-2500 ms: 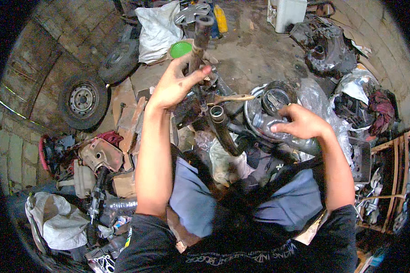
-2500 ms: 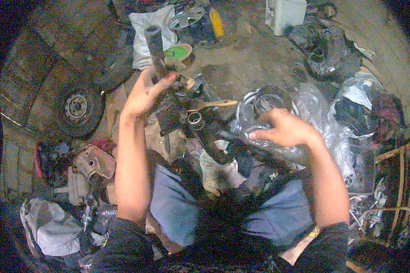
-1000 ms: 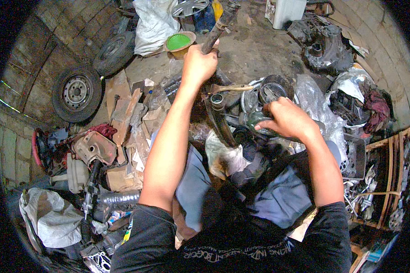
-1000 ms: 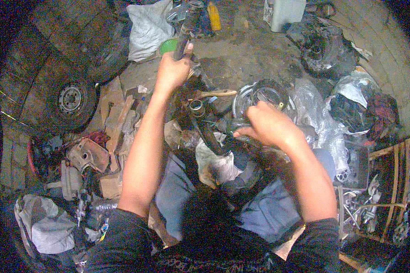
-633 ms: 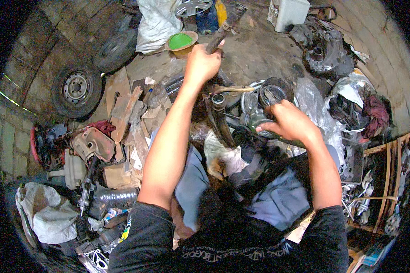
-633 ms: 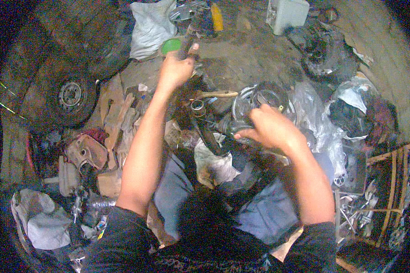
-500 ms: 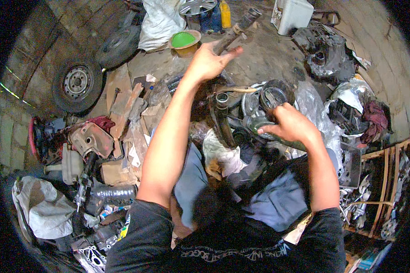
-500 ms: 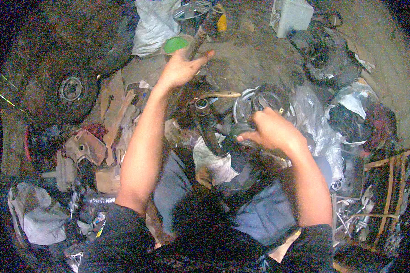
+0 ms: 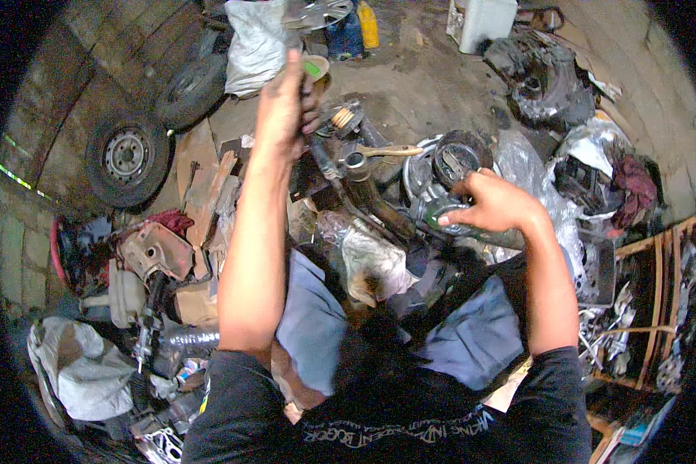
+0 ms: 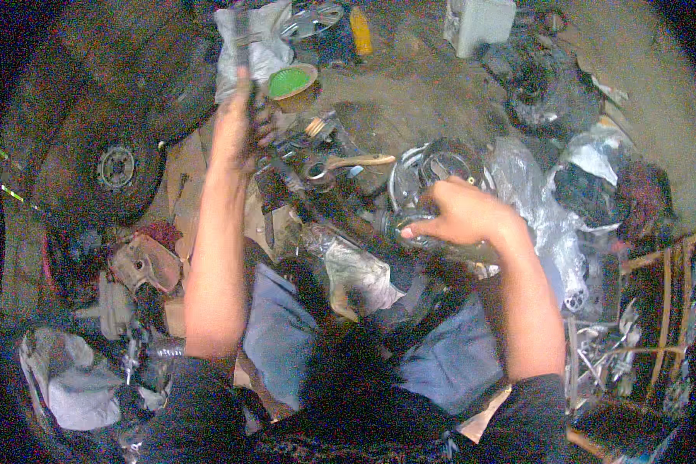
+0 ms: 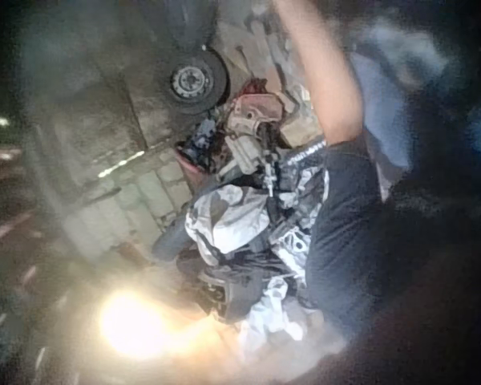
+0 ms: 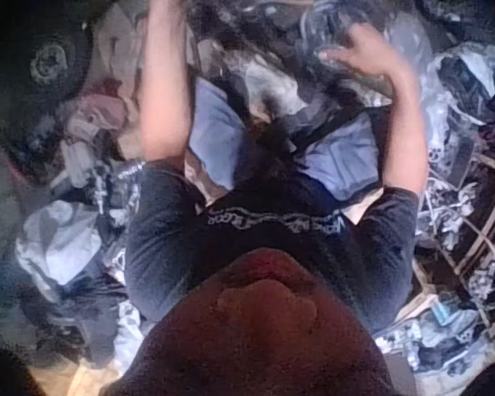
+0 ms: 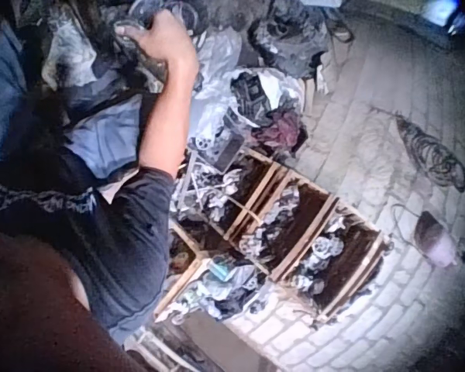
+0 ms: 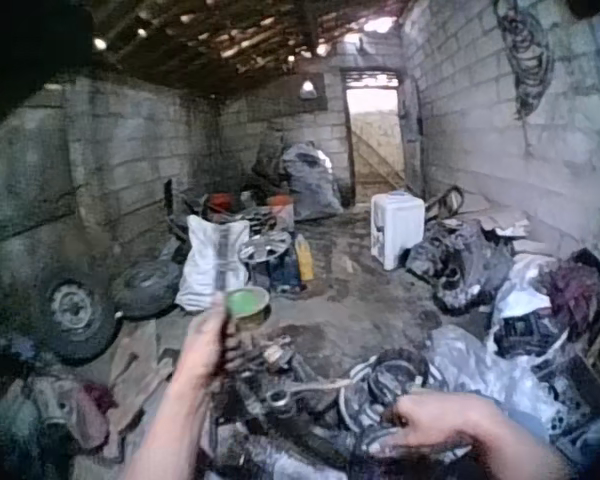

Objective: The person sits on the floor and works on a curved metal pipe. They use a hammer to strike the pipe, scrape its surface with a tool, and apply liquid from a plastic bottle. The person continues to hammer and scrape the pipe repeatedly.

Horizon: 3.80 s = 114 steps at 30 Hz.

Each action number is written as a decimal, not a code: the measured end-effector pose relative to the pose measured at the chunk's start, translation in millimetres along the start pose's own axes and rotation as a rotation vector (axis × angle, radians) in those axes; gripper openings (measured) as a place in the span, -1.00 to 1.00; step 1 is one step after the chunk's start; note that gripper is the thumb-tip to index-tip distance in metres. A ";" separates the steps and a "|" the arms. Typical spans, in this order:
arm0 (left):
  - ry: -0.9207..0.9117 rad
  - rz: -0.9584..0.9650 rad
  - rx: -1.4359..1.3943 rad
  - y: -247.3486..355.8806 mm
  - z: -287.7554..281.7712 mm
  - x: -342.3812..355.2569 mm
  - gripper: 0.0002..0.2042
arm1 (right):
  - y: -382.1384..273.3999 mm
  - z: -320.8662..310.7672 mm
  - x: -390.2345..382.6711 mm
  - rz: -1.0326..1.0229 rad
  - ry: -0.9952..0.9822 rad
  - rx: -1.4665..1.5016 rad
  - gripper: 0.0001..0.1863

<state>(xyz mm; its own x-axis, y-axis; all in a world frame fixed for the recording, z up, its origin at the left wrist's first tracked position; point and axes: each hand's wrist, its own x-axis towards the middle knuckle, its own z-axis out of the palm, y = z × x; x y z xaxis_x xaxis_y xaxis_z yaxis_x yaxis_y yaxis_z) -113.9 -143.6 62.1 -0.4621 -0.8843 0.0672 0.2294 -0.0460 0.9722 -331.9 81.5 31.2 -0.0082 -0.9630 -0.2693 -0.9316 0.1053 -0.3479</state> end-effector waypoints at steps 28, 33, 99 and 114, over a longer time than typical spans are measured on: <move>0.193 -0.151 -0.178 -3.1 -33.1 -6.1 -0.59 | -7.6 6.0 -1.4 -0.136 0.378 -0.041 -0.58; 0.020 -0.172 -0.235 -5.3 -47.4 0.7 -0.61 | -10.7 8.3 3.3 -0.141 0.406 -0.060 -0.60; 0.145 -0.066 -0.084 -9.1 -4.5 -8.7 -0.56 | -27.3 22.0 15.5 -0.226 0.296 0.020 -0.58; 0.105 -0.064 -0.088 -8.4 -5.1 -9.2 -0.57 | -21.4 21.7 11.3 -0.127 0.083 -0.097 -0.62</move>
<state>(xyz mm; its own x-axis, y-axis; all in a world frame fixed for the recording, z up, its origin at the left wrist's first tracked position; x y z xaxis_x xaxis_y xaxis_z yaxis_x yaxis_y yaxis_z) -107.2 -137.5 52.1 -0.3873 -0.9217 -0.0221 0.2785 -0.1398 0.9502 -304.2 73.7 16.1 0.0857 -0.9847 -0.1520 -0.9577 -0.0393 -0.2852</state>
